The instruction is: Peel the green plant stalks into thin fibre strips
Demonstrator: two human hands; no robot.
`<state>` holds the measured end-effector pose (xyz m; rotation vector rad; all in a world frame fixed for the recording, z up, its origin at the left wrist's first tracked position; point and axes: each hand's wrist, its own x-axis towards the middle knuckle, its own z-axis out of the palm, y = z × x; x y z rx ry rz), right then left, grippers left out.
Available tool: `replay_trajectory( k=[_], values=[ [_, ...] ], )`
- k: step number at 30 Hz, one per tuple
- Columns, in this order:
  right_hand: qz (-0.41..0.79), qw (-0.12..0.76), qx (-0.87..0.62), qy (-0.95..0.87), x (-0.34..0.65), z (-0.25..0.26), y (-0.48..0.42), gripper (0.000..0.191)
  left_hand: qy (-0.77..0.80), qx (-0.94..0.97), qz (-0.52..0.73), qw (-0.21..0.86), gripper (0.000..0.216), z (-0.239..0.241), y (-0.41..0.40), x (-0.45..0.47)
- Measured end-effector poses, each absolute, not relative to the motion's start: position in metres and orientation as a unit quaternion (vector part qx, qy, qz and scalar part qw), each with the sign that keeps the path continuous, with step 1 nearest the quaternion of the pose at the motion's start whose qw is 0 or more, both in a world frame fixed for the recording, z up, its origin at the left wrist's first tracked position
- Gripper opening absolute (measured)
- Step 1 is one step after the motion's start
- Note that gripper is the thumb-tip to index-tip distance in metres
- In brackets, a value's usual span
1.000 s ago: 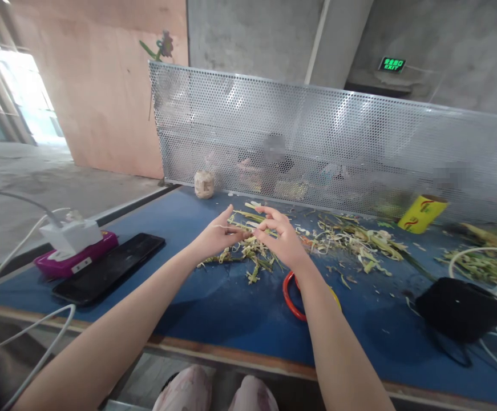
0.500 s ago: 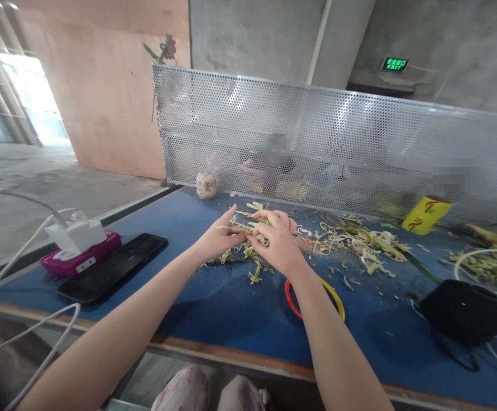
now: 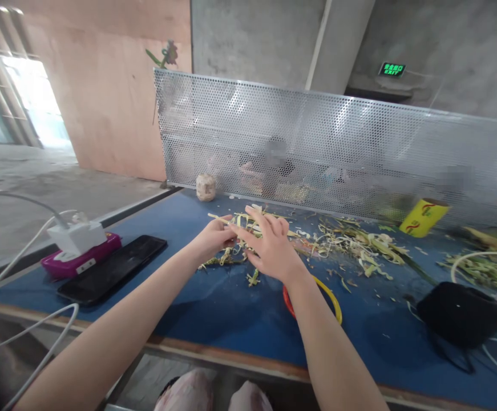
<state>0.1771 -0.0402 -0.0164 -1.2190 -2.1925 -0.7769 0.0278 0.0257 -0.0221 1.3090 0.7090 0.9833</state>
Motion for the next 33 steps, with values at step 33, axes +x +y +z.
replay_trajectory(
  k=[33],
  values=[
    [0.124, 0.380, -0.384, -0.832, 0.162, -0.015, -0.043, 0.017, 0.243, 0.406, 0.561, 0.679, 0.052, -0.008, 0.029, 0.023]
  ],
)
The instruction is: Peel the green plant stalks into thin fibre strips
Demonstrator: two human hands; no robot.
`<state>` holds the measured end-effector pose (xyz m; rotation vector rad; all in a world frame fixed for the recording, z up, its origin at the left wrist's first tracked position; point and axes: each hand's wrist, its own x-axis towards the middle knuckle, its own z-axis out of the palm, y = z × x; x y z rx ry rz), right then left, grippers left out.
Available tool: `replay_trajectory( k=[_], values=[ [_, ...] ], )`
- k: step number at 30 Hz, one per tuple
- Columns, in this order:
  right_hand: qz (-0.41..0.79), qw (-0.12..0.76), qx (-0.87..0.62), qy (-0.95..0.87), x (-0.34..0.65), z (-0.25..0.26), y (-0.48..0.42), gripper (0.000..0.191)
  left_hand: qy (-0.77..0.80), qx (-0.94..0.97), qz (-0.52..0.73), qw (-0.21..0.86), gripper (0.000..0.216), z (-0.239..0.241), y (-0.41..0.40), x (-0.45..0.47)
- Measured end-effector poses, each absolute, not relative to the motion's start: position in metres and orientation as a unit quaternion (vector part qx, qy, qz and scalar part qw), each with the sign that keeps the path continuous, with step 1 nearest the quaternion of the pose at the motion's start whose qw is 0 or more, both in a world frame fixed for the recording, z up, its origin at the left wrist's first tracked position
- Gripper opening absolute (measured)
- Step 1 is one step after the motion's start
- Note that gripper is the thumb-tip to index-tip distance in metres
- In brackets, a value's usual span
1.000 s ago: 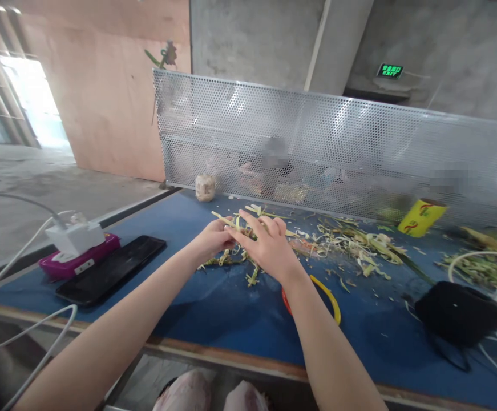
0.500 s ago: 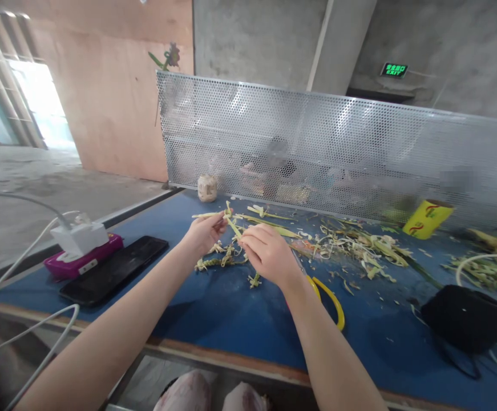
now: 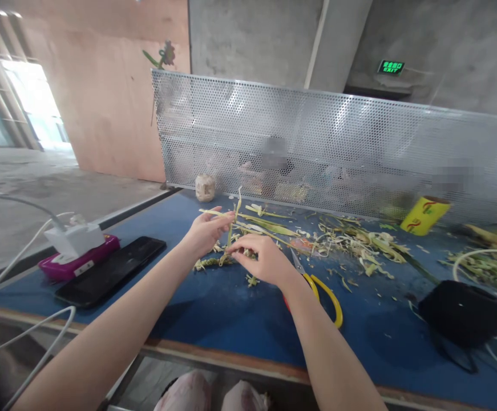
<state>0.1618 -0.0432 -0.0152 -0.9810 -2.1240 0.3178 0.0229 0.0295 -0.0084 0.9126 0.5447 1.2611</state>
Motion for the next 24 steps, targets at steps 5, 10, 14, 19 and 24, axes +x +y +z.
replay_trajectory(
  k=[5, 10, 14, 19, 24],
  values=[
    [0.193, 0.483, -0.434, -0.735, 0.169, -0.018, -0.035, 0.023, 0.233, 0.433, 0.517, 0.701, 0.073, -0.007, 0.024, 0.024],
    [0.125, 0.538, -0.514, -0.657, 0.175, -0.022, -0.022, 0.020, 0.216, 0.480, 0.459, 0.716, 0.071, -0.008, 0.018, 0.027],
    [0.159, 0.540, -0.488, -0.666, 0.174, -0.021, -0.022, 0.018, 0.188, 0.524, 0.453, 0.696, 0.084, -0.012, 0.019, 0.027],
    [0.191, 0.553, -0.458, -0.669, 0.171, -0.021, -0.025, 0.015, 0.194, 0.605, 0.450, 0.627, 0.096, -0.014, 0.019, 0.027],
    [0.153, 0.559, -0.469, -0.666, 0.171, -0.021, -0.025, 0.011, 0.206, 0.685, 0.440, 0.543, 0.101, -0.019, 0.021, 0.028]
  ],
)
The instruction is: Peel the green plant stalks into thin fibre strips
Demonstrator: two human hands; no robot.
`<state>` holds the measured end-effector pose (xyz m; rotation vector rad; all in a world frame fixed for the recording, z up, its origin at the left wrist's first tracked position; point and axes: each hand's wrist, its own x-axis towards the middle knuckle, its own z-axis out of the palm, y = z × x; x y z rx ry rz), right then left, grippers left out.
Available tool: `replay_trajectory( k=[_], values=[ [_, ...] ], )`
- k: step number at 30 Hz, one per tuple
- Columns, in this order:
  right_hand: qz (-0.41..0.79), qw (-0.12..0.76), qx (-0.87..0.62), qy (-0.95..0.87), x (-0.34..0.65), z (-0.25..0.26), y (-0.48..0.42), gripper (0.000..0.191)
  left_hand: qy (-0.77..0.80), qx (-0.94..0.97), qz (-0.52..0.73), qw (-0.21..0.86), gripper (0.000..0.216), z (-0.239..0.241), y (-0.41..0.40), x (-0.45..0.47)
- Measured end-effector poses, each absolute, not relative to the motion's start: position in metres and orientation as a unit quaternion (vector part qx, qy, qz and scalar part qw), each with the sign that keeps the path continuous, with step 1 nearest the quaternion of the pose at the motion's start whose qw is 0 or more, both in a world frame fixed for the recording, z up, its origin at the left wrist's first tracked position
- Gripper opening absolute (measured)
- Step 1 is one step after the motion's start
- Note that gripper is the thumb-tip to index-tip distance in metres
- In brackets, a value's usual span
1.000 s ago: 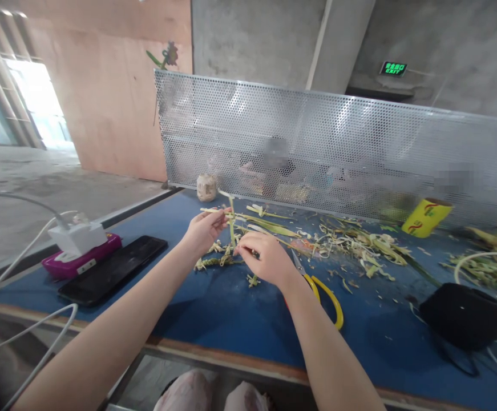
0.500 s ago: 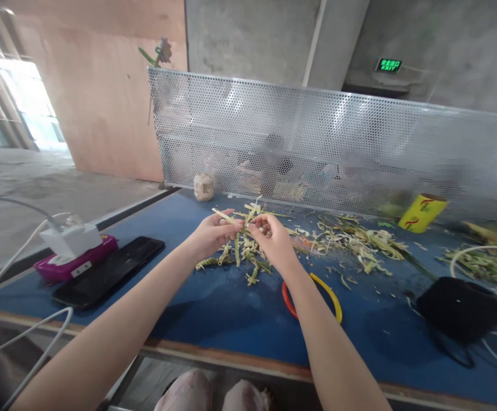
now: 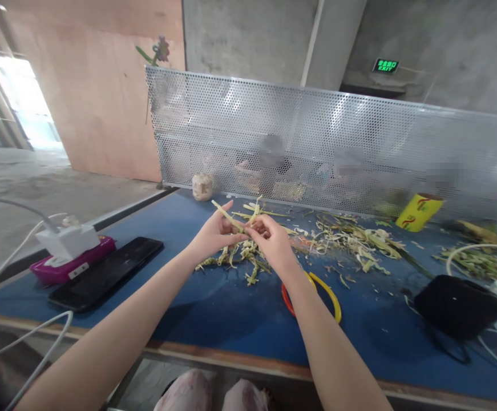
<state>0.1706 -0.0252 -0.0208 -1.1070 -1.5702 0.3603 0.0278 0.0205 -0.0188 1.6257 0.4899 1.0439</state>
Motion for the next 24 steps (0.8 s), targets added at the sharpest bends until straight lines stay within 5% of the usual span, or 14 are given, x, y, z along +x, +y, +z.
replay_trajectory(
  k=[14, 24],
  values=[
    [0.232, 0.644, -0.479, -0.549, 0.174, -0.022, -0.017, 0.018, 0.239, 0.725, 0.432, 0.480, 0.089, -0.014, 0.016, 0.027],
    [0.235, 0.434, -0.518, -0.699, 0.178, -0.022, -0.024, 0.023, 0.242, 0.719, 0.486, 0.434, 0.094, -0.021, 0.025, 0.025]
  ],
)
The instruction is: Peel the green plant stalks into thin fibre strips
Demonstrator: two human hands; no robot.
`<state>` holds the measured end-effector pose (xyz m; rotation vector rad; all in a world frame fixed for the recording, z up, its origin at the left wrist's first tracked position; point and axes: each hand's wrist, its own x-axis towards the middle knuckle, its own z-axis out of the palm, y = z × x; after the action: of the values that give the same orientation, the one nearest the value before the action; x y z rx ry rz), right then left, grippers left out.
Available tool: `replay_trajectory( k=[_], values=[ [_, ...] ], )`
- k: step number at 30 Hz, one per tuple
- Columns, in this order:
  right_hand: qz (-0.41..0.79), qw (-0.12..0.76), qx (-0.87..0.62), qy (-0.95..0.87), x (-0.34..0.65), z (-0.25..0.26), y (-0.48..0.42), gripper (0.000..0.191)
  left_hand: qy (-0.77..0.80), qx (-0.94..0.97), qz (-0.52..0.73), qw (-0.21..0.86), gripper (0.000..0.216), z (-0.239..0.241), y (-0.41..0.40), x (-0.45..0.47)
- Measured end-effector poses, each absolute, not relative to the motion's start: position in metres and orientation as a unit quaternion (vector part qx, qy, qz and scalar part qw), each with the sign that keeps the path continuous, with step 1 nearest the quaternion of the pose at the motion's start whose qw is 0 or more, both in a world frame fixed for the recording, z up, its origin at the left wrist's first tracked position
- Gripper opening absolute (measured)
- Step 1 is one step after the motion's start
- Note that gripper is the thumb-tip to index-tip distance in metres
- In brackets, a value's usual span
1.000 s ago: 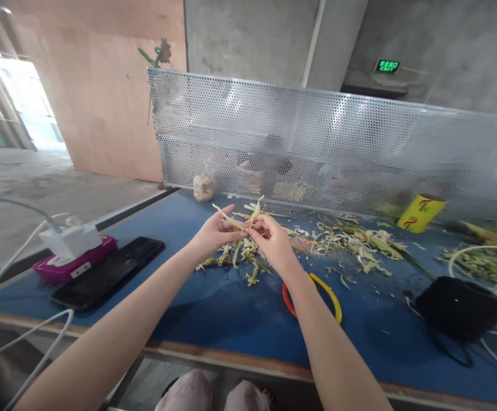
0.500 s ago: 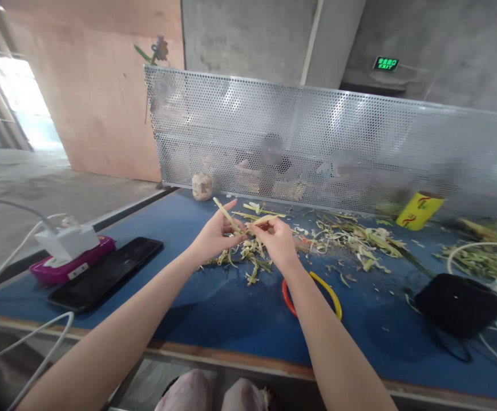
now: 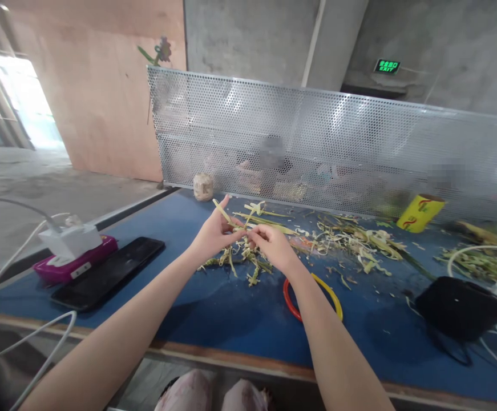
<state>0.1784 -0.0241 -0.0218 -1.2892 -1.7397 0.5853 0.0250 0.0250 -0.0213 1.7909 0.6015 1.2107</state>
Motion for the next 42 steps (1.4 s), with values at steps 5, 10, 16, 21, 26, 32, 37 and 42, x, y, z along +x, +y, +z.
replay_trajectory(
  k=[5, 10, 16, 21, 26, 32, 37, 42],
  values=[
    [0.229, 0.444, -0.498, -0.709, 0.184, -0.015, -0.027, 0.024, 0.230, 0.724, 0.455, 0.465, 0.097, -0.020, 0.023, 0.024],
    [0.203, 0.478, -0.518, -0.680, 0.194, -0.006, -0.033, 0.027, 0.223, 0.712, 0.453, 0.487, 0.103, -0.014, 0.024, 0.019],
    [0.230, 0.451, -0.526, -0.684, 0.202, -0.007, -0.032, 0.026, 0.241, 0.705, 0.470, 0.473, 0.109, -0.011, 0.028, 0.017],
    [0.319, 0.390, -0.528, -0.684, 0.192, -0.016, -0.028, 0.033, 0.251, 0.728, 0.445, 0.457, 0.108, -0.019, 0.027, 0.023],
    [0.331, 0.458, -0.490, -0.664, 0.177, -0.020, -0.027, 0.037, 0.238, 0.740, 0.432, 0.457, 0.100, -0.021, 0.023, 0.027],
    [0.346, 0.479, -0.467, -0.658, 0.175, -0.026, -0.021, 0.026, 0.205, 0.754, 0.420, 0.462, 0.095, -0.022, 0.020, 0.029],
    [0.353, 0.478, -0.449, -0.667, 0.177, -0.029, -0.017, 0.029, 0.242, 0.758, 0.442, 0.414, 0.077, -0.022, 0.023, 0.028],
    [0.351, 0.484, -0.474, -0.647, 0.175, -0.030, -0.016, 0.030, 0.246, 0.773, 0.467, 0.352, 0.079, -0.021, 0.021, 0.027]
  ],
)
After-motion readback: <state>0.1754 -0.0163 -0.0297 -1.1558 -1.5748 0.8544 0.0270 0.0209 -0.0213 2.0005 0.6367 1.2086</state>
